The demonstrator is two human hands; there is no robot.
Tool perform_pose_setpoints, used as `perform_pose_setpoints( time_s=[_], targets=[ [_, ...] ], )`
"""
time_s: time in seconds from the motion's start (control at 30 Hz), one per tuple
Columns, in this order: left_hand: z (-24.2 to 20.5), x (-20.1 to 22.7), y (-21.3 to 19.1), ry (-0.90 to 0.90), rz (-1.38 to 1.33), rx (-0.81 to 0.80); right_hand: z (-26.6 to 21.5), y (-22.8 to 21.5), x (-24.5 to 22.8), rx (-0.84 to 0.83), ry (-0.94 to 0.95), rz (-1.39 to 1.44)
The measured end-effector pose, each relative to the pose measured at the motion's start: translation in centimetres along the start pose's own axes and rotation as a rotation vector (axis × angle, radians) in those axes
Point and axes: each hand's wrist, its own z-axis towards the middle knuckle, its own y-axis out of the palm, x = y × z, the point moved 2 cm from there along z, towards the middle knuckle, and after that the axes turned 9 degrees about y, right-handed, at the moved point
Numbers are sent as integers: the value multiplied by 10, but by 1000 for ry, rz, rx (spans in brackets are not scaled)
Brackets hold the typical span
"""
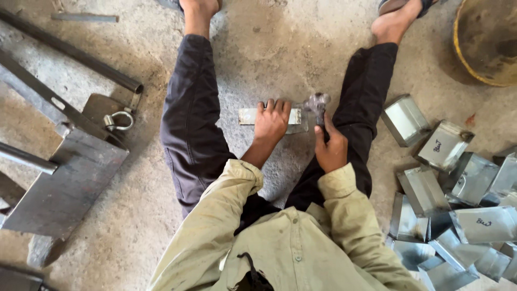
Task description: The person sits on the floor and repeatedly hammers small rectangular metal boxes placed on a wooden block. They use a hammer in their right hand to strike the boxes, occasionally repositioning them with their left hand. Finished boxes are moved aside, and new ones are brought into the workspace.
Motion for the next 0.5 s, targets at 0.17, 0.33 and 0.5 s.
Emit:
perform_pose_setpoints(
  time_s=[0.17,0.33,0.5],
  targets=[
    [12,-14,25,-138,104,-134,-28,22,36,-95,574,-48],
    [4,-20,37,-226,-201,-74,-32,53,66,-127,327,-38],
    [-26,-6,26,-195,-207,109,-44,63,88,-121,276,11]
  ],
)
